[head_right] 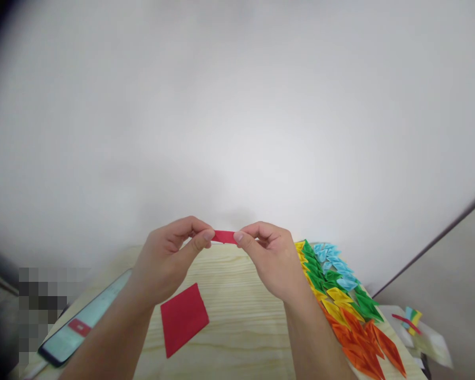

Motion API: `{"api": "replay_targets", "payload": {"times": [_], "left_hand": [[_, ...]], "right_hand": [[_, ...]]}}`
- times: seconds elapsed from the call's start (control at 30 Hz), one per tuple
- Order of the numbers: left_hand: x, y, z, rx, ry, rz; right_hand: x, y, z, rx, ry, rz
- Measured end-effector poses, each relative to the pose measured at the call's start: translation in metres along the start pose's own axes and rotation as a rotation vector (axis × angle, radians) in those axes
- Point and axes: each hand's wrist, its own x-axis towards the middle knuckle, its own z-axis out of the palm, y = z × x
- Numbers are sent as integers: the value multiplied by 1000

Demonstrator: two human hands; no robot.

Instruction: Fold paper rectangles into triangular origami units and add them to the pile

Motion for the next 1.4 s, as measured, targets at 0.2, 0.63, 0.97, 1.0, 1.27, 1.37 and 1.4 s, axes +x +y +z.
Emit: {"api": "replay_targets", "payload": {"times": [0.2, 0.63, 0.97, 1.0, 1.27, 1.37, 1.4], "left_hand": [[2, -4, 0, -78, -33, -86], [6, -7, 0, -237, 23, -101], [2, -4, -1, -167, 15, -57], [2, -4, 0, -144, 19, -47], [2, -1, 3, 1, 47, -27], [2, -3, 6, 35, 68, -6], [2, -4, 6, 41, 75, -6]], "right_hand": [[2, 4, 0, -100, -4, 3], [1, 3, -1, -113, -93, 25], [6, 2, 4, 191, -151, 175], [6, 2, 4, 186, -150, 185], [6, 5, 8, 81, -135, 161], [4, 6, 10, -14, -112, 99], [4, 6, 11, -42, -104, 81]]}}
